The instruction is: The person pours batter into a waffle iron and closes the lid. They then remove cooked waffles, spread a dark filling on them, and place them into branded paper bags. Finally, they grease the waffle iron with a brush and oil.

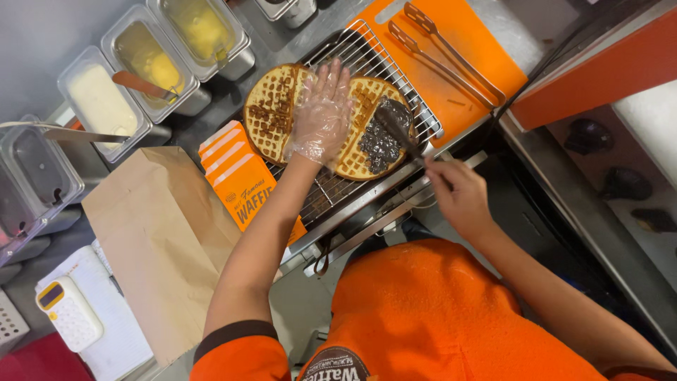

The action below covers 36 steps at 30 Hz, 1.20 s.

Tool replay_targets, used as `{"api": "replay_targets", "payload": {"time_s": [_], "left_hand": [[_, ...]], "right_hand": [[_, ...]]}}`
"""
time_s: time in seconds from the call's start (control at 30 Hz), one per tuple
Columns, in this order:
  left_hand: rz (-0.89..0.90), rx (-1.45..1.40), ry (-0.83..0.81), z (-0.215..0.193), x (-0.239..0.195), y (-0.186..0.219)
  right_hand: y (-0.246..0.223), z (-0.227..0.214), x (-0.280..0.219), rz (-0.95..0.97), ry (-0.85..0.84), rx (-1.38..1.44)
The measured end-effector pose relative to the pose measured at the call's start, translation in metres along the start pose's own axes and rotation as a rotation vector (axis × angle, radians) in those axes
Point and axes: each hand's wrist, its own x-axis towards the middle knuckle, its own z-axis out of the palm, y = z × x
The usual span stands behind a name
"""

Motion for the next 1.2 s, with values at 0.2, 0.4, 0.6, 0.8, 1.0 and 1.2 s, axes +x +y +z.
{"api": "replay_targets", "payload": {"time_s": [0.2,0.4,0.6,0.8,1.0,1.2], "left_hand": [[0.015,0.036,-0.041,-0.005,0.002,-0.001],[0.127,0.11,-0.137,-0.037,-0.009,-0.007],[0.134,-0.005,-0.029,-0.033,-0.01,-0.009],[0.147,-0.073,0.017,-0.025,-0.009,-0.014],[0.151,-0.073,0.04,-0.023,-0.009,-0.015],[0.168,-0.047,0.045,-0.02,-0.009,-0.019]], "right_hand": [[-0.018,0.01,-0.032,-0.227,-0.289,-0.238],[-0.008,-0.027,-0.028,-0.25,-0.318,-0.673],[-0.009,-0.043,-0.032,-0.169,-0.032,-0.481],[-0.01,-0.002,-0.029,-0.35,-0.204,-0.577],[-0.021,-0.014,-0.023,-0.193,-0.038,-0.426],[-0.033,-0.003,-0.027,-0.251,-0.316,-0.469]]}}
